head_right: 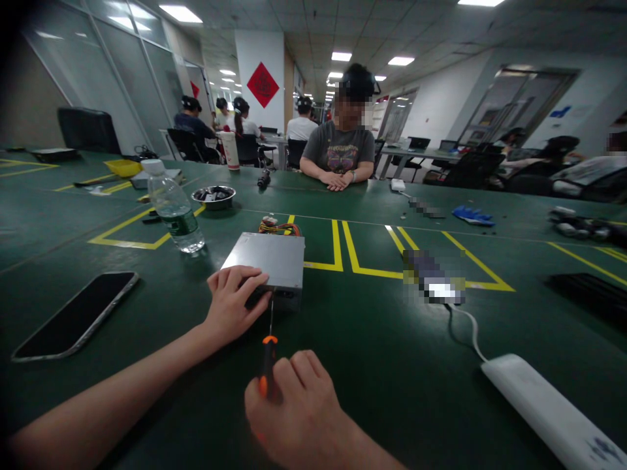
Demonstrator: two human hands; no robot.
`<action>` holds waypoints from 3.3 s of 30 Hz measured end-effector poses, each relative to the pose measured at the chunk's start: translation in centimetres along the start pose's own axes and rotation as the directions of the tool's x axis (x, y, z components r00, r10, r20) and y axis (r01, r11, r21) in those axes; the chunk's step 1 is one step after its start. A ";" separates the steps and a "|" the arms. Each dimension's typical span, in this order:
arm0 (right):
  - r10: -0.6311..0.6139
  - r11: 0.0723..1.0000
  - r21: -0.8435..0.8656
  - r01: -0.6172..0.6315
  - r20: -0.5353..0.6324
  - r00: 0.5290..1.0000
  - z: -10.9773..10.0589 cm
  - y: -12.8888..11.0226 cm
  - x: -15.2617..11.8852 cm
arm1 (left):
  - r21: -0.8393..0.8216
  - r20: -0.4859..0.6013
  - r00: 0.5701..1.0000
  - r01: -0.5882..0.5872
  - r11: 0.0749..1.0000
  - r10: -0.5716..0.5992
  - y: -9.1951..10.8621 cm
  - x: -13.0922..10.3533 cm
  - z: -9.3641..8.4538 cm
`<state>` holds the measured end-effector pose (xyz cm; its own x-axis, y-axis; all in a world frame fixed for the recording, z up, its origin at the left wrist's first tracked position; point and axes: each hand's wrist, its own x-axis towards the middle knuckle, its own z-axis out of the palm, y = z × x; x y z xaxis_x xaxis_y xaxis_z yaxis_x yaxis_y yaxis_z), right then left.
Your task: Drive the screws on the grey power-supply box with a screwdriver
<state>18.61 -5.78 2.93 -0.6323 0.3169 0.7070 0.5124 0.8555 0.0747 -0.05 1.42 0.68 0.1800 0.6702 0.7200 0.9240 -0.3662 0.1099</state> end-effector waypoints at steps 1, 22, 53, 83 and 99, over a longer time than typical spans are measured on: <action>-0.007 1.000 -0.006 0.007 0.003 1.000 -0.1 0.0 0.1 | -0.001 0.001 1.000 0.000 1.000 0.000 0.0 0.0 0.0; 0.034 0.997 -0.075 -0.035 -0.011 0.999 0.4 0.2 -0.3 | -0.002 0.011 1.000 -0.006 1.000 0.006 0.0 0.0 0.0; 0.053 0.999 -0.001 -0.053 -0.030 0.998 -0.1 0.7 -0.3 | 0.022 0.011 1.000 -0.015 1.000 0.015 0.1 0.1 -0.2; 0.017 1.000 -0.005 -0.017 -0.032 0.999 -0.4 0.9 -0.4 | 0.024 0.022 1.000 -0.009 1.000 0.008 -0.1 0.0 0.0; 0.063 0.996 -0.062 -0.067 -0.071 0.996 -0.3 0.4 0.1 | 0.024 0.026 1.000 0.007 1.000 -0.008 0.2 0.0 -0.4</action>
<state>18.96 -5.50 3.26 -0.5564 0.3402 0.7581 0.5888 0.8052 0.0708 0.02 1.09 0.99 0.1815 0.6897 0.7010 0.9331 -0.3458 0.0986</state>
